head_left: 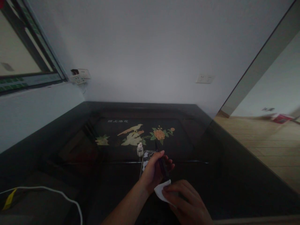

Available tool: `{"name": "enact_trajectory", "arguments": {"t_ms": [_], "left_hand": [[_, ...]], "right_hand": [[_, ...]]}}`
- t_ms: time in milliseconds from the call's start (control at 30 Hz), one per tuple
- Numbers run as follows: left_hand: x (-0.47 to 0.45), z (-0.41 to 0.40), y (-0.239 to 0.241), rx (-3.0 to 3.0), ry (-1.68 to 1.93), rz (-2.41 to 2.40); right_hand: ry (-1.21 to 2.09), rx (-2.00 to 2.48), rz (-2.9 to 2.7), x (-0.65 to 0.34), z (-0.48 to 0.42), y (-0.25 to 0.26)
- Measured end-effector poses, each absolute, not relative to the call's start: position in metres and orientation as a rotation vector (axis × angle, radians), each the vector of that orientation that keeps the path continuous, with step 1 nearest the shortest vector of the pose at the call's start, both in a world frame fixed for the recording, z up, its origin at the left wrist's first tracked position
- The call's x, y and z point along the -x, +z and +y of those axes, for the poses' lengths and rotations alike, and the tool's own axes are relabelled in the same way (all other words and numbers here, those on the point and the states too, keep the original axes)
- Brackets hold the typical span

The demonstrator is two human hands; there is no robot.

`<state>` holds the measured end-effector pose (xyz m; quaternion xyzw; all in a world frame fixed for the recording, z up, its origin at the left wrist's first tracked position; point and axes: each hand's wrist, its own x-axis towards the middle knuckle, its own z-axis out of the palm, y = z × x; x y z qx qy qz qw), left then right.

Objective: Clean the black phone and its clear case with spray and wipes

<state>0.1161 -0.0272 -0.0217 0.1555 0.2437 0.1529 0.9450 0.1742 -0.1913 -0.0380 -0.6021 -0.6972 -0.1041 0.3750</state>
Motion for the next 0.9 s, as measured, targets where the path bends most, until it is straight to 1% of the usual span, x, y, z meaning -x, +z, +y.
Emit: {"name": "enact_trajectory", "arguments": {"t_ms": [200,400,500,667,767,900], "left_hand": [[-0.116,-0.028,-0.019,-0.314,0.332,0.504],[-0.115,-0.027,-0.022,-0.327,0.342,0.491],[-0.115,-0.027,-0.025,-0.331,0.346,0.458],[-0.116,-0.027,-0.026,-0.331,0.338,0.455],[-0.116,-0.028,-0.024,-0.340,0.344,0.484],[-0.116,-0.028,-0.023,-0.340,0.330,0.495]], "right_hand": [[-0.077,1.512,-1.819,-0.175,-0.199,-0.047],[-0.001,1.448,-1.752,-0.184,-0.212,-0.026],[-0.053,1.410,-1.694,-0.188,-0.216,-0.003],[-0.290,1.443,-1.529,-0.189,-0.216,0.020],[-0.353,1.450,-1.521,-0.185,-0.206,0.010],[-0.289,1.513,-1.573,-0.179,-0.190,-0.021]]}}
